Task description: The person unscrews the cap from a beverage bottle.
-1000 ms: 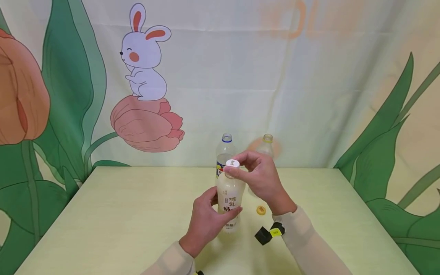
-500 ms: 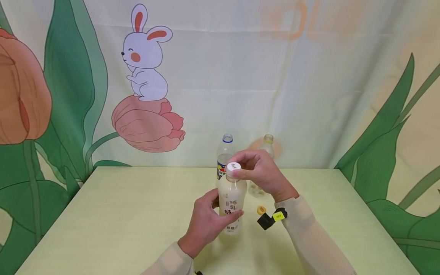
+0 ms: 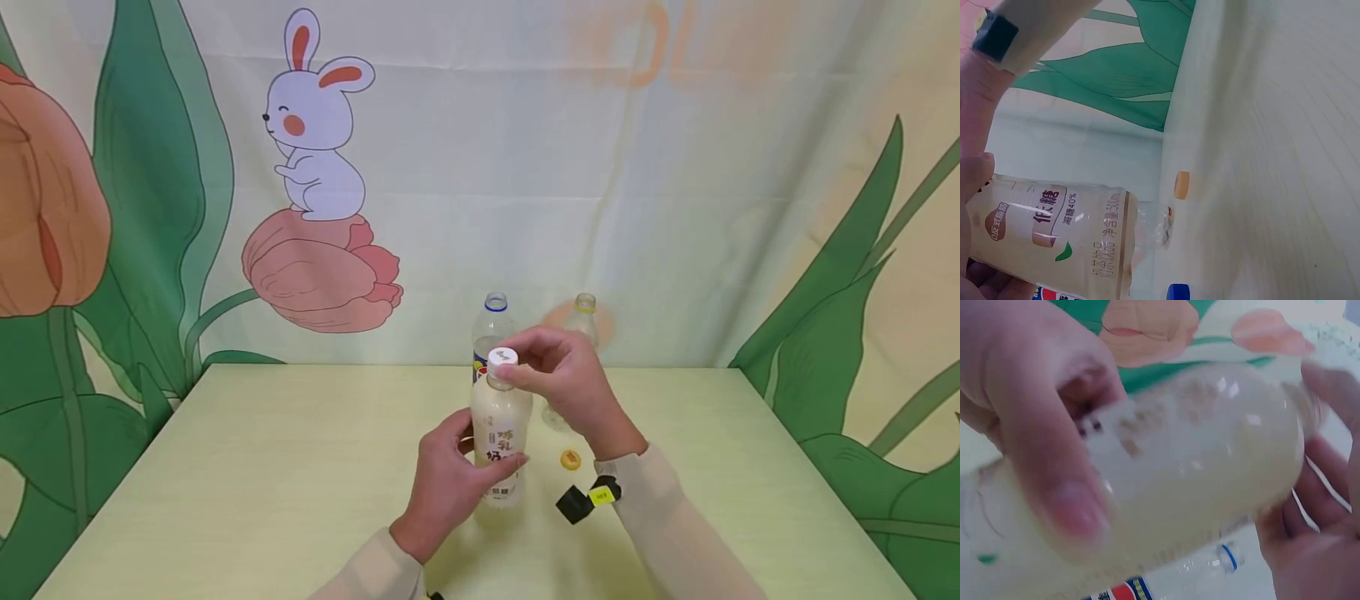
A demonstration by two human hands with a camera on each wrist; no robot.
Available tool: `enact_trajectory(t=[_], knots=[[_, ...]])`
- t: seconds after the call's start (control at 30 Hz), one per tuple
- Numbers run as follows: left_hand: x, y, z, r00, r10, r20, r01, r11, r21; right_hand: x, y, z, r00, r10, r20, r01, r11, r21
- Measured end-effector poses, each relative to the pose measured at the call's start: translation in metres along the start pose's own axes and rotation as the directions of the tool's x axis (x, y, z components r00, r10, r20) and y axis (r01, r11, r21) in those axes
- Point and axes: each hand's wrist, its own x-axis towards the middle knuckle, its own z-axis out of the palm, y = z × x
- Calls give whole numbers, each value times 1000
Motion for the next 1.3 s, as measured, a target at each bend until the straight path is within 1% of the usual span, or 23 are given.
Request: enact_trajectory(t=[0.07, 0.13, 0.2, 0.27, 0.37, 0.43, 0.5, 0.6, 0.67, 0.77, 0.93, 1.07, 1.2, 1.3], knots=[[0, 0, 0, 1000, -9, -4, 9, 1000, 10, -5, -3, 7, 996, -17, -82, 14, 999, -38], [0, 1, 1, 1000, -12, -6, 12, 1000, 19, -9, -7, 16, 985, -25, -170, 12, 997, -76], [0, 1, 1, 1000, 0, -12, 1, 1000, 29, -13, -9, 23, 966, -26, -259, -7, 992, -126], [0, 2, 2, 1000, 3, -19, -3, 999, 36, -15, -12, 29, 940, -22, -341, -36, 986, -164], [0, 2, 3, 1000, 2, -24, -1, 999, 52, -17, -13, 34, 910, -32, -414, -60, 977, -206], [0, 2, 3, 1000, -8, -27, 9, 998, 57, -17, -14, 35, 902, -40, -430, -59, 975, -213], [1, 2, 3, 1000, 2, -30, 0, 998, 61, -17, -15, 35, 901, -41, -433, -57, 976, -210], [1, 2, 3, 999, 16, -42, -14, 998, 59, -18, -15, 34, 905, -37, -423, -51, 979, -196], [1, 3, 3, 999, 25, -44, -22, 998, 62, -18, -15, 32, 911, -29, -412, -52, 981, -185], [1, 4, 2, 999, 27, -41, -24, 997, 73, -18, -14, 29, 924, -19, -381, -46, 986, -160], [2, 3, 2, 999, 21, -40, -18, 996, 84, -17, -13, 23, 955, -24, -295, -12, 992, -122], [1, 3, 1, 999, 25, -41, -21, 997, 76, -14, -12, 18, 975, -35, -218, 13, 995, -103], [1, 2, 1, 997, 53, -49, -49, 996, 70, -11, -11, 13, 988, -37, -147, 27, 997, -74], [1, 1, 1, 996, 68, -49, -65, 996, 67, -8, -9, 9, 994, -46, -99, 41, 998, -47]])
